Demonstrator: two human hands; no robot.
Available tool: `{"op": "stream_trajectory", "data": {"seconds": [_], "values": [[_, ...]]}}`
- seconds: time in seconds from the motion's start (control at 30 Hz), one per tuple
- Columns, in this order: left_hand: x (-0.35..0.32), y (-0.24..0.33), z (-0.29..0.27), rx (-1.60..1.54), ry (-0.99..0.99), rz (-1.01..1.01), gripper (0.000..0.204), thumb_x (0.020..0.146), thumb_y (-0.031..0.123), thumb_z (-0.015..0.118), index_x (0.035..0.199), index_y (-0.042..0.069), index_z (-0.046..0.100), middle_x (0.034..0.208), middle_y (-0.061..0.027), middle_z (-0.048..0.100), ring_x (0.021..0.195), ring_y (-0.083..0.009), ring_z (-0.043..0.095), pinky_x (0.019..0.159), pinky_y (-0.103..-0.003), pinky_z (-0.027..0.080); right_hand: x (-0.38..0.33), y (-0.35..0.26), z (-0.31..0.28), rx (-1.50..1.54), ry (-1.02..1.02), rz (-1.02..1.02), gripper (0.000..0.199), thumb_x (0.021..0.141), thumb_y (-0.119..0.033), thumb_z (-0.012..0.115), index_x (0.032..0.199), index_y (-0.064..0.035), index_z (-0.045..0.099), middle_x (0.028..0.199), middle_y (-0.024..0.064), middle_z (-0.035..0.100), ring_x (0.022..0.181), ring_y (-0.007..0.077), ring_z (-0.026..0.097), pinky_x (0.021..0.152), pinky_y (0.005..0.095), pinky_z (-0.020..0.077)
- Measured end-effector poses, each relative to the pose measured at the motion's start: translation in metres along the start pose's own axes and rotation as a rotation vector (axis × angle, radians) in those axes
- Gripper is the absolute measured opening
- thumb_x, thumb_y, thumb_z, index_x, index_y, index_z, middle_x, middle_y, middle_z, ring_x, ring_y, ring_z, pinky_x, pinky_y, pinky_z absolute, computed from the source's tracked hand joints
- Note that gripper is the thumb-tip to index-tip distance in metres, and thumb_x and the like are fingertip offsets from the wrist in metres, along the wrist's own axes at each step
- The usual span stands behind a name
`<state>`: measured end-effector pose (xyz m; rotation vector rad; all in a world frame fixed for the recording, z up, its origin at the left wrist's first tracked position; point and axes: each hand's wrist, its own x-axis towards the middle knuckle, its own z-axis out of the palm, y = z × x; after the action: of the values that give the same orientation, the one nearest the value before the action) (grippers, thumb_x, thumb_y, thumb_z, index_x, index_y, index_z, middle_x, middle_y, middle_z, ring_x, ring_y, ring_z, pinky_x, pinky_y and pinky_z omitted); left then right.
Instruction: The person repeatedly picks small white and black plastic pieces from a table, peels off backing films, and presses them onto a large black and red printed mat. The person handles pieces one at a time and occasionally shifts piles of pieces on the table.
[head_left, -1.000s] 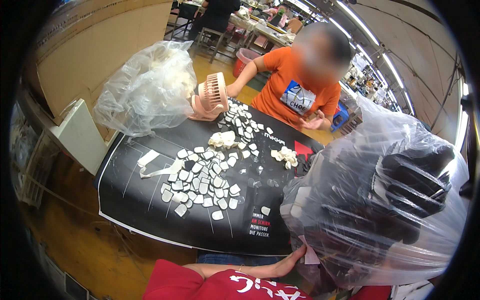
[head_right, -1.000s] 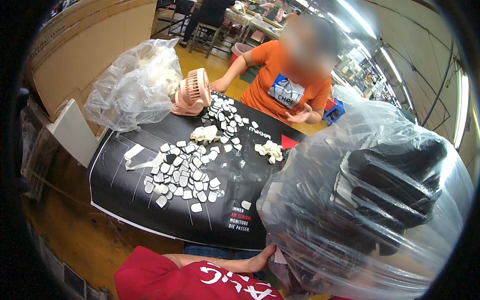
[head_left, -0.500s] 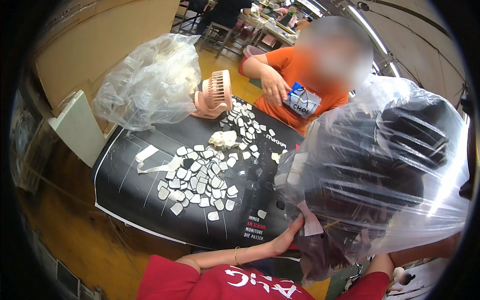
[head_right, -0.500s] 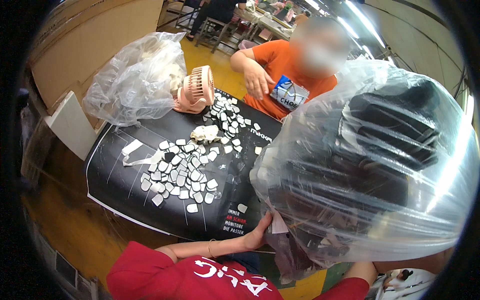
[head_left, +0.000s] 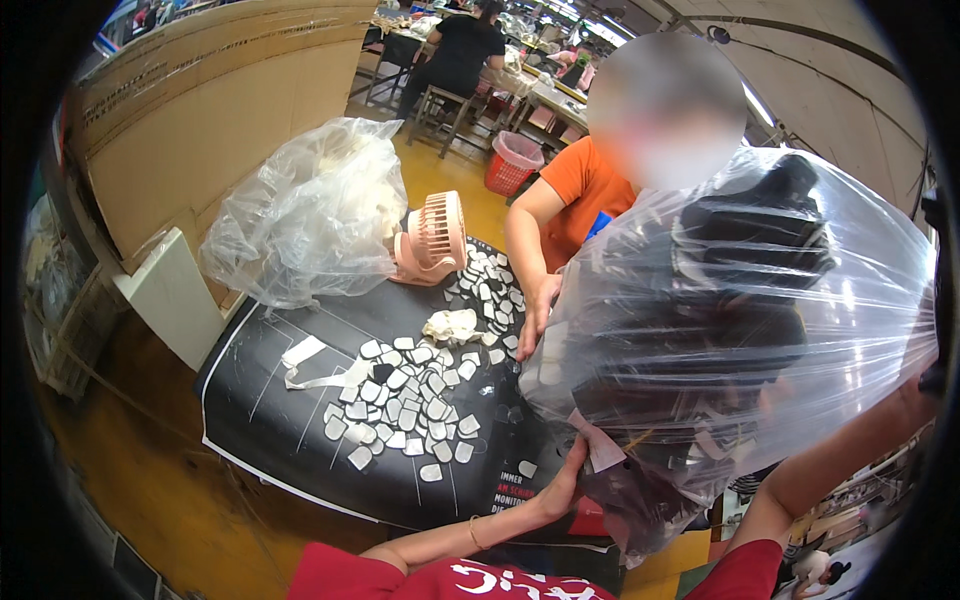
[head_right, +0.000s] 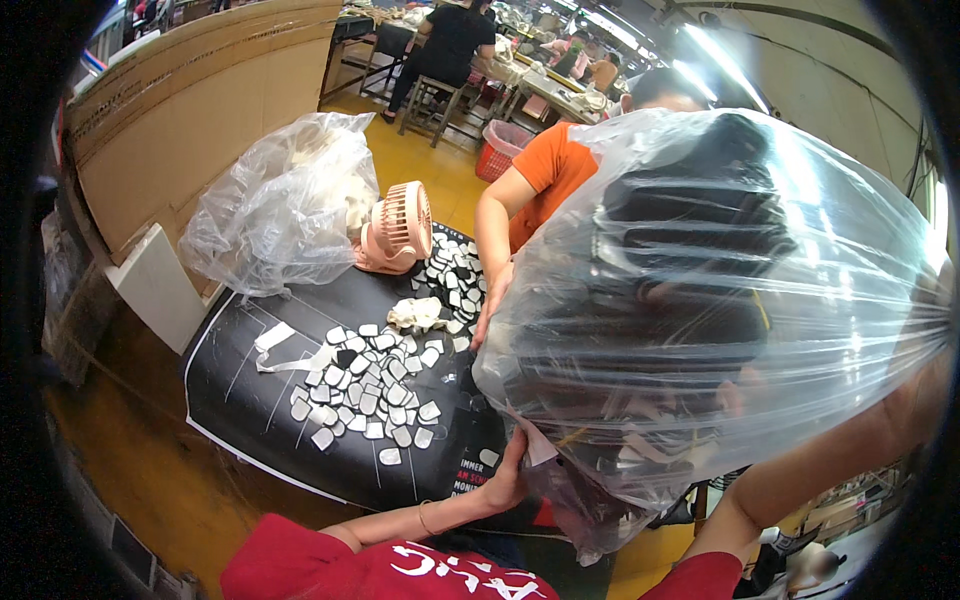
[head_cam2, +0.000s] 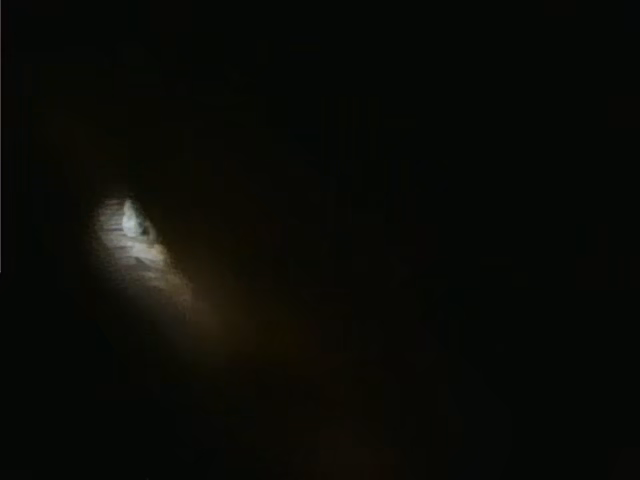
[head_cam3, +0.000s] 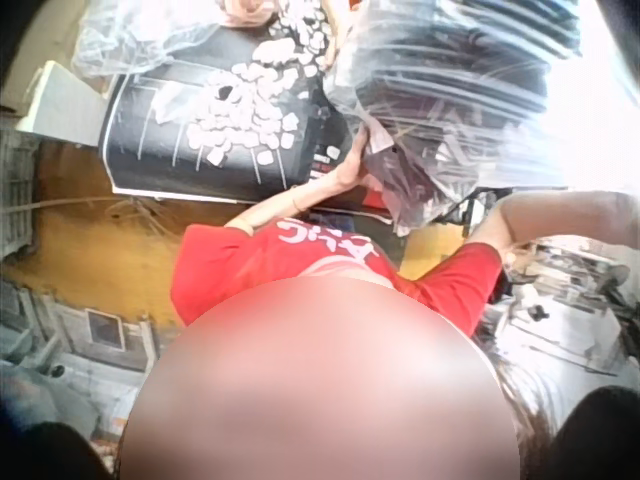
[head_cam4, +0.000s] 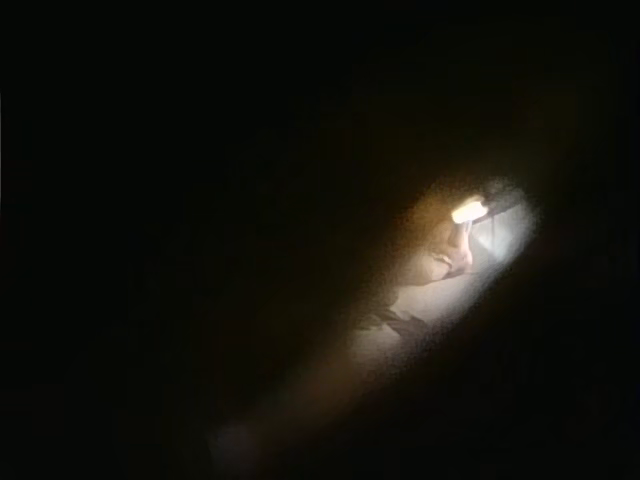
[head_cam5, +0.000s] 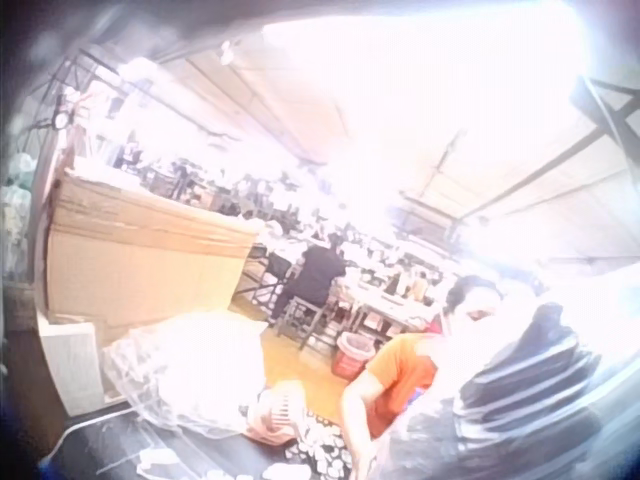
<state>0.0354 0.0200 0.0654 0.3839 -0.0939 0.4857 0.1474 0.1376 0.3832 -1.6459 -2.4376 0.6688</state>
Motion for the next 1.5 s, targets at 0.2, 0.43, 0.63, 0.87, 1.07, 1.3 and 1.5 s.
{"op": "stream_trajectory", "data": {"seconds": [0.2,0.43,0.63,0.87,1.07,1.3,1.5], "values": [[0.006,0.005,-0.010,-0.014,0.092,-0.006,0.087,0.097,0.074,0.028,0.155,0.010,0.027,0.153,-0.0077,0.040,0.140,-0.0225,0.037,0.117,-0.041,0.029,-0.097,-0.007,-0.003,-0.155,0.694,0.139,0.019,0.075,-0.019,0.079,0.082,-0.0062,0.067,0.075,0.0004,0.062,0.070,0.0096,0.056,0.066,0.0284,0.0496],[0.035,0.022,0.005,0.128,-0.120,-0.113,0.098,0.087,0.085,0.030,0.152,0.011,0.033,0.149,-0.0078,0.045,0.136,-0.0267,0.043,0.114,-0.048,0.033,-0.164,0.017,-0.044,-0.272,1.288,0.204,0.019,0.074,-0.020,0.079,0.081,-0.0068,0.067,0.073,-0.0001,0.061,0.069,0.0091,0.055,0.065,0.0286,0.0490],[0.082,0.037,0.018,0.254,-0.196,-0.117,0.107,0.084,0.090,0.024,0.153,0.008,0.032,0.150,-0.0117,0.044,0.135,-0.0268,0.044,0.112,-0.048,0.034,-0.170,0.051,-0.098,-0.307,1.570,0.191,0.019,0.074,-0.021,0.080,0.080,-0.0073,0.068,0.072,-0.0005,0.061,0.067,0.0086,0.054,0.064,0.0287,0.0484],[0.122,0.059,0.036,0.363,-0.023,-0.200,0.101,0.089,0.085,0.030,0.156,0.009,0.024,0.151,-0.0186,0.038,0.133,-0.0322,0.047,0.102,-0.054,0.044,-0.146,0.099,-0.151,-0.272,1.788,0.176,0.020,0.073,-0.022,0.080,0.079,-0.0079,0.068,0.071,-0.0010,0.061,0.066,0.0081,0.053,0.062,0.0289,0.0478],[0.073,0.057,0.035,0.699,0.002,-0.198,0.080,0.101,0.045,0.056,0.159,0.006,0.016,0.161,-0.0206,0.024,0.139,-0.0329,0.043,0.105,-0.043,0.045,-0.129,0.128,-0.174,-0.166,1.869,0.199,0.020,0.072,-0.024,0.081,0.078,-0.0085,0.069,0.069,-0.0015,0.060,0.064,0.0077,0.052,0.061,0.0291,0.0472],[0.006,0.074,0.013,0.906,0.123,-0.058,0.054,0.101,0.016,0.060,0.149,0.001,0.040,0.144,-0.0162,0.051,0.131,-0.0238,0.051,0.102,-0.035,0.046,-0.156,0.279,-0.216,-0.049,1.682,0.339,0.028,0.073,-0.025,0.080,0.091,-0.0038,0.073,0.075,0.0011,0.065,0.068,0.0141,0.058,0.069,0.0292,0.0494],[-0.012,0.075,-0.010,0.978,0.377,-0.071,0.044,0.101,0.014,0.057,0.142,-0.001,0.049,0.143,-0.0129,0.054,0.125,-0.0233,0.056,0.098,-0.034,0.048,-0.165,0.394,-0.159,-0.154,1.802,0.607,0.040,0.071,-0.024,0.082,0.101,0.0021,0.074,0.087,0.0074,0.072,0.075,0.0156,0.064,0.072,0.0291,0.0507]]}}
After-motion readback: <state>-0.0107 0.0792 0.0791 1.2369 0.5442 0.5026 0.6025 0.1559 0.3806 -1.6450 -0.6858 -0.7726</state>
